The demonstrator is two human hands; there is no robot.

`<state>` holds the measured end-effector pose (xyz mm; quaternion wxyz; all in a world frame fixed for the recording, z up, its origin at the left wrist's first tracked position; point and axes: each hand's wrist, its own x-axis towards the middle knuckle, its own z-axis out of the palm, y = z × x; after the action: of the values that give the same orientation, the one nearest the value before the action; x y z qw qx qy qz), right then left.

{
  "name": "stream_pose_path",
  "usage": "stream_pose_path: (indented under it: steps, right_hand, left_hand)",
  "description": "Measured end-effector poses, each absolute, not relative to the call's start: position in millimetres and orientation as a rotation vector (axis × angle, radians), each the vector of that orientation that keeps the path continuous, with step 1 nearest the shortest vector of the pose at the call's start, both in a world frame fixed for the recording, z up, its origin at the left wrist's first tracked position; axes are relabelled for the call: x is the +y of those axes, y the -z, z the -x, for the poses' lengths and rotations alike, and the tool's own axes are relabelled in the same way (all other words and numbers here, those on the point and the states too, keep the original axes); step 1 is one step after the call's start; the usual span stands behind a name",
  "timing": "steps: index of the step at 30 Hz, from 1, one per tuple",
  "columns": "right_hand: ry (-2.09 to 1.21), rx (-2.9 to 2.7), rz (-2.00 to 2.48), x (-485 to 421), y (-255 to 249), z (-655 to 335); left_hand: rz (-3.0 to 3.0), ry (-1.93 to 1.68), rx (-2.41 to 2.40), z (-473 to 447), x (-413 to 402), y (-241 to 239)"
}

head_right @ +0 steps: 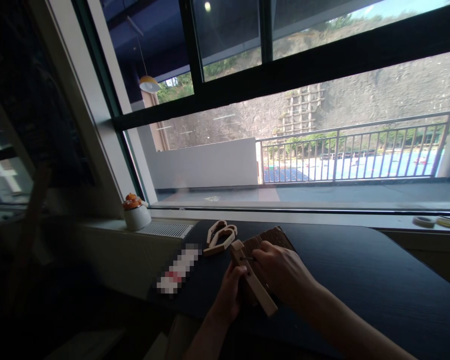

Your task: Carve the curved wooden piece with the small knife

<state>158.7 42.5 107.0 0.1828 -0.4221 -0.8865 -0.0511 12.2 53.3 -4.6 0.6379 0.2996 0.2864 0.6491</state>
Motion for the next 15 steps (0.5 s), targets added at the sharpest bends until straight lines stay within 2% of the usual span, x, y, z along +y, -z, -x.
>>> stream_pose_path:
  steps: [7, 15]
  right_hand:
    - [0.230, -2.639, 1.168, 43, -125, -144]
    - [0.713, -2.851, 0.822, 47, -138, -120]
  left_hand:
    - [-0.738, -1.483, 0.594, -11, 51, 8]
    - [-0.770, -1.516, 0.561, -11, 51, 10]
